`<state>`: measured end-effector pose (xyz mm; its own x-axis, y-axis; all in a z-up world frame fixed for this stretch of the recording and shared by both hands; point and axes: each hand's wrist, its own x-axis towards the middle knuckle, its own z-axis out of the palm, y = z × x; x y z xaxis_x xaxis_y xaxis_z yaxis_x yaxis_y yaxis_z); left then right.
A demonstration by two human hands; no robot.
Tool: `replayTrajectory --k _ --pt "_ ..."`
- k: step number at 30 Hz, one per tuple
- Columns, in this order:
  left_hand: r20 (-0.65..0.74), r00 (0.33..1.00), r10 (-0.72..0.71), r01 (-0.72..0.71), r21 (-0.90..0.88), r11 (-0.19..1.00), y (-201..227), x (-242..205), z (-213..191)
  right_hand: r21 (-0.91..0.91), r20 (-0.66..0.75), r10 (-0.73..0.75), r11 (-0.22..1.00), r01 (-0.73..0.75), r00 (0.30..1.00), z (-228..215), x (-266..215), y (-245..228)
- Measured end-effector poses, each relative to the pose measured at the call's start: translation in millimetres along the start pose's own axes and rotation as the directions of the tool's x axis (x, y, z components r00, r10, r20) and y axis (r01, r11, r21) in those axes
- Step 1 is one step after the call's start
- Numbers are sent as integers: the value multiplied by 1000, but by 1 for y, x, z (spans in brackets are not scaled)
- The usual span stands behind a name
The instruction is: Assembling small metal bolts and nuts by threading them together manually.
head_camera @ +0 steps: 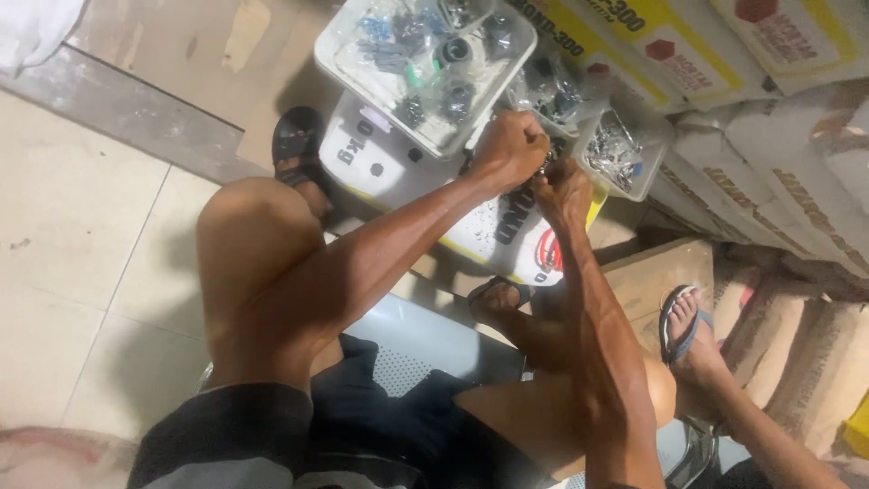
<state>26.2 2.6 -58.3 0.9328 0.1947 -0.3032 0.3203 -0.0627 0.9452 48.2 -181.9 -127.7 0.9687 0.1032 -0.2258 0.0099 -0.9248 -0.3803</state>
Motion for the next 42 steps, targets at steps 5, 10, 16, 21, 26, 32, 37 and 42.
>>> replayTrajectory --k 5,10,16,21,26,32,37,42 --pt "161 976 146 -170 144 975 -3 -8 1 576 5 103 813 -87 995 -84 -40 -59" --pt "283 895 346 -392 125 912 45 -50 -15 953 146 101 252 -167 984 -137 -59 -65" --pt "291 867 405 -435 44 899 49 -35 -10 977 202 37 66 -204 979 -157 -70 -70" --pt "384 789 480 -554 105 826 40 -31 -10 641 -98 -186 740 205 978 -171 -71 -67" --pt "414 773 481 -573 128 810 61 -54 -29 670 -33 -208 722 176 978 -160 -72 -70" --pt "387 815 431 -523 175 834 33 -43 -9 641 -34 -285 729 240 958 -147 -73 -81" --pt "172 862 477 -503 180 845 26 -24 5 642 -127 -284 706 297 950 -147 -66 -86" --pt "1 881 473 -472 38 881 9 -18 15 616 -161 -267 725 308 950 -141 -70 -97"
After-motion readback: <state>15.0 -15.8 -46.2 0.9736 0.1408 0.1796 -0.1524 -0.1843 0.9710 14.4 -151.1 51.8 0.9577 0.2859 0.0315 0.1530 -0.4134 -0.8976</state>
